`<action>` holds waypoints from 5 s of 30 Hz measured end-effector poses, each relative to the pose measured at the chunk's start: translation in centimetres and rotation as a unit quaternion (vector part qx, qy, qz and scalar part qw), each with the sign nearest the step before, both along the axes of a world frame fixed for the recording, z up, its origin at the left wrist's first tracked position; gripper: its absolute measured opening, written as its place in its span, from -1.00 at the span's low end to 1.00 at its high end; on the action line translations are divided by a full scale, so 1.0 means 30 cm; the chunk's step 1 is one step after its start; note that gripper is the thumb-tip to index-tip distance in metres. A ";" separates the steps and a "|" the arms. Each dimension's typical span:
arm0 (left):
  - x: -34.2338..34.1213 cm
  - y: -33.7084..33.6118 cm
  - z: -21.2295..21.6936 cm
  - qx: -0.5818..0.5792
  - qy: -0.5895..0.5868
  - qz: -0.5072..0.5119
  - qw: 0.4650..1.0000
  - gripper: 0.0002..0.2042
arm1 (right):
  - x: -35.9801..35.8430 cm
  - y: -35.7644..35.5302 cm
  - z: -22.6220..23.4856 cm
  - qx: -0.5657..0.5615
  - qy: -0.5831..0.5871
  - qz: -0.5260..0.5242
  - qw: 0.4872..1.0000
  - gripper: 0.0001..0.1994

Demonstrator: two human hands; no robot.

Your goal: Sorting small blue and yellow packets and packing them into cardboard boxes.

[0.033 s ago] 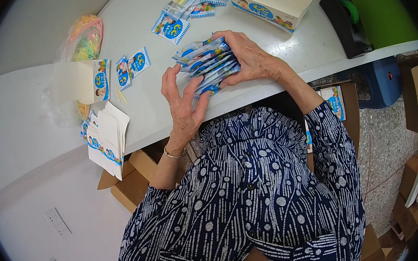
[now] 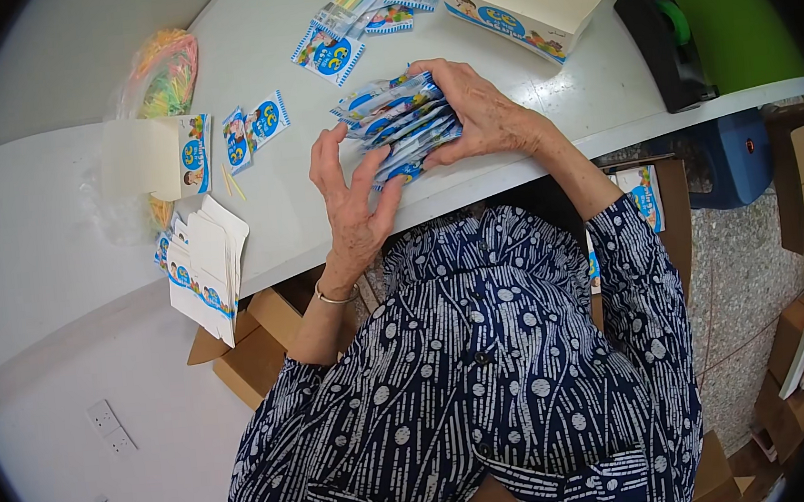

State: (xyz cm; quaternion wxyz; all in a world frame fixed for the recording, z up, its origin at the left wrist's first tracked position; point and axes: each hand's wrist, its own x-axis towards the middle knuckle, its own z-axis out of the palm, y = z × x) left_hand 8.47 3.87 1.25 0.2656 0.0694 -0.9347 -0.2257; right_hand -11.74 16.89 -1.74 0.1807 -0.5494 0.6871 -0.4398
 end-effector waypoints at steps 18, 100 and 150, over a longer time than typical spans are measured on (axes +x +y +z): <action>0.008 -0.005 -0.008 -0.047 -0.012 -0.024 0.999 -0.65 | -0.006 0.000 -0.005 0.020 0.018 0.005 1.000 0.12; -0.425 -0.465 -0.027 0.060 -0.148 0.240 0.958 -0.21 | -0.001 -0.020 0.032 -0.018 -0.002 0.056 0.998 -0.30; 0.062 -0.745 0.073 -0.158 -0.239 -0.035 0.957 -0.40 | 0.003 -0.010 0.032 -0.002 -0.008 0.032 0.999 -0.31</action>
